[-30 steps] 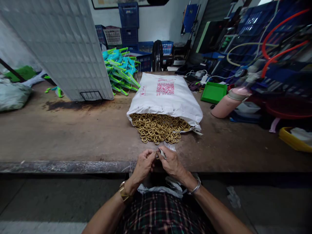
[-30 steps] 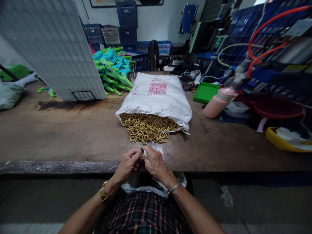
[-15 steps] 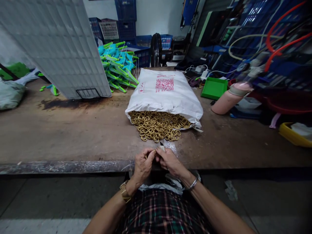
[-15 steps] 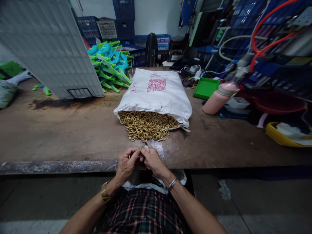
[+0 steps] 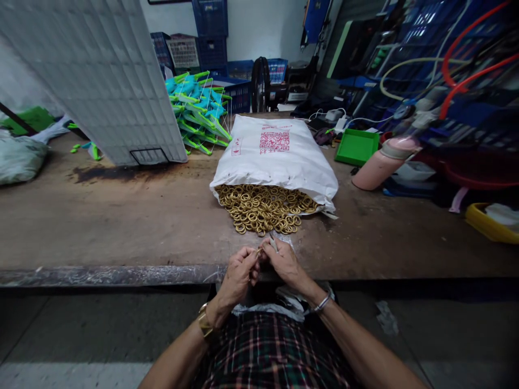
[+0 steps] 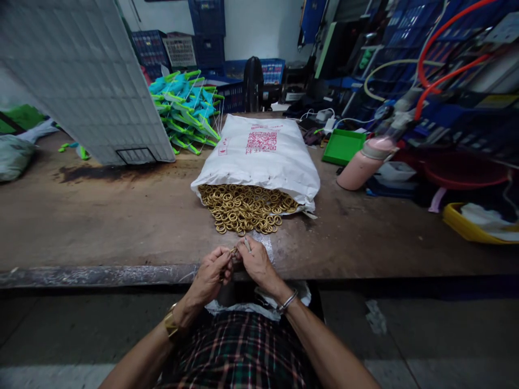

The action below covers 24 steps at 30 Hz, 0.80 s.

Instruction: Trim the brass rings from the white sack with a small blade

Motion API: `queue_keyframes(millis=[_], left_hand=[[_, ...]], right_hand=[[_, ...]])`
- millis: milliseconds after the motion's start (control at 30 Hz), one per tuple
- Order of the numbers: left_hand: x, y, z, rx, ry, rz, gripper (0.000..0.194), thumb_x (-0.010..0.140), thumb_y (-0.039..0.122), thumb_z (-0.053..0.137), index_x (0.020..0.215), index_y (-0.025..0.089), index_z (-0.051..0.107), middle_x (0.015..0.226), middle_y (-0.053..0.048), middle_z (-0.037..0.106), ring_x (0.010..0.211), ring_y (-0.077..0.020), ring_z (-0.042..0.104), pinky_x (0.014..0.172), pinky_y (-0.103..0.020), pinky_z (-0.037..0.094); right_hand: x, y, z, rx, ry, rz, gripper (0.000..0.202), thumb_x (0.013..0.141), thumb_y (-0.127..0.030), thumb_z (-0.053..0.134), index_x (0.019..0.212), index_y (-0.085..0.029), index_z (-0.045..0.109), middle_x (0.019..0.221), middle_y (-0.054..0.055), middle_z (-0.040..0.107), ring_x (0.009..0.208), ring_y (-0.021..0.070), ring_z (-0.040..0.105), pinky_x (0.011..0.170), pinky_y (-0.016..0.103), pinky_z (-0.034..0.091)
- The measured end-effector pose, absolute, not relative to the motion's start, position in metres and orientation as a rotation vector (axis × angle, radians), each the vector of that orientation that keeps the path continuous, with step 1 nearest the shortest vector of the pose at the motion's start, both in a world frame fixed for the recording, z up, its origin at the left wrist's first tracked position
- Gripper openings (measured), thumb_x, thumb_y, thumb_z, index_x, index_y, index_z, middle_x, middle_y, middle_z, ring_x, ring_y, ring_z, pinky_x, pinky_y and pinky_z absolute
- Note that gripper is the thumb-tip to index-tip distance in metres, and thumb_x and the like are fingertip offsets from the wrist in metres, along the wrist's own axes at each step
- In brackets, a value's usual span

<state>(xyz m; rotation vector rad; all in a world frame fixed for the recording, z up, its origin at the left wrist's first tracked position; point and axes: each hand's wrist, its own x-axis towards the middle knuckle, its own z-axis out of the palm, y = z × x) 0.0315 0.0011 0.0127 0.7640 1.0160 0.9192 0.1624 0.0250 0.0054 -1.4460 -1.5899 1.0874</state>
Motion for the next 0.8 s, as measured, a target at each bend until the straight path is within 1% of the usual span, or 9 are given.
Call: queue_keyframes(millis=[167,300,500,667,800], left_hand=[[0.033,-0.001,0.01,0.806,1.007,0.981,0.034,0.071,0.05,0.058,0.075,0.017,0.047,0.055,0.007,0.045,0.04,-0.0035,0.036,0.036,-0.016,0.027],[0.032,-0.002,0.009,0.88,1.038,0.99,0.036,0.072,0.052,0.056,0.073,0.017,0.047,0.056,0.007,0.045,0.041,-0.0037,0.037,0.037,-0.016,0.029],[0.03,-0.005,0.007,0.94,1.063,0.973,0.034,0.075,0.051,0.052,0.073,0.018,0.045,0.056,0.007,0.044,0.041,-0.0038,0.036,0.037,-0.016,0.029],[0.028,-0.005,0.005,0.992,1.082,0.963,0.037,0.074,0.054,0.052,0.071,0.018,0.044,0.052,0.008,0.042,0.039,-0.0038,0.034,0.037,-0.016,0.027],[0.027,-0.012,0.014,1.067,1.043,0.933,0.037,0.074,0.053,0.052,0.068,0.017,0.044,0.05,0.007,0.042,0.039,-0.0034,0.034,0.037,-0.016,0.026]], right_hand=[[0.169,0.015,-0.003,-1.477,-1.952,0.815,0.014,0.078,-0.017,0.037,0.068,-0.02,0.047,0.057,-0.003,0.047,0.053,0.0111,0.042,0.053,0.022,0.028],[0.169,0.009,-0.004,-1.493,-2.149,0.685,0.016,0.074,-0.01,0.037,0.074,-0.02,0.05,0.061,-0.001,0.051,0.055,0.0115,0.043,0.054,0.022,0.027],[0.169,0.007,-0.001,-1.513,-2.253,0.598,0.022,0.072,-0.01,0.036,0.083,-0.019,0.053,0.067,0.001,0.057,0.059,0.0128,0.046,0.058,0.023,0.027],[0.169,0.005,0.003,-1.512,-2.35,0.596,0.027,0.069,-0.009,0.037,0.088,-0.018,0.054,0.069,0.003,0.06,0.061,0.0136,0.049,0.058,0.024,0.027],[0.172,0.014,0.005,-1.646,-2.39,0.573,0.025,0.072,-0.01,0.037,0.088,-0.016,0.056,0.068,0.005,0.061,0.058,0.0135,0.049,0.054,0.025,0.024]])
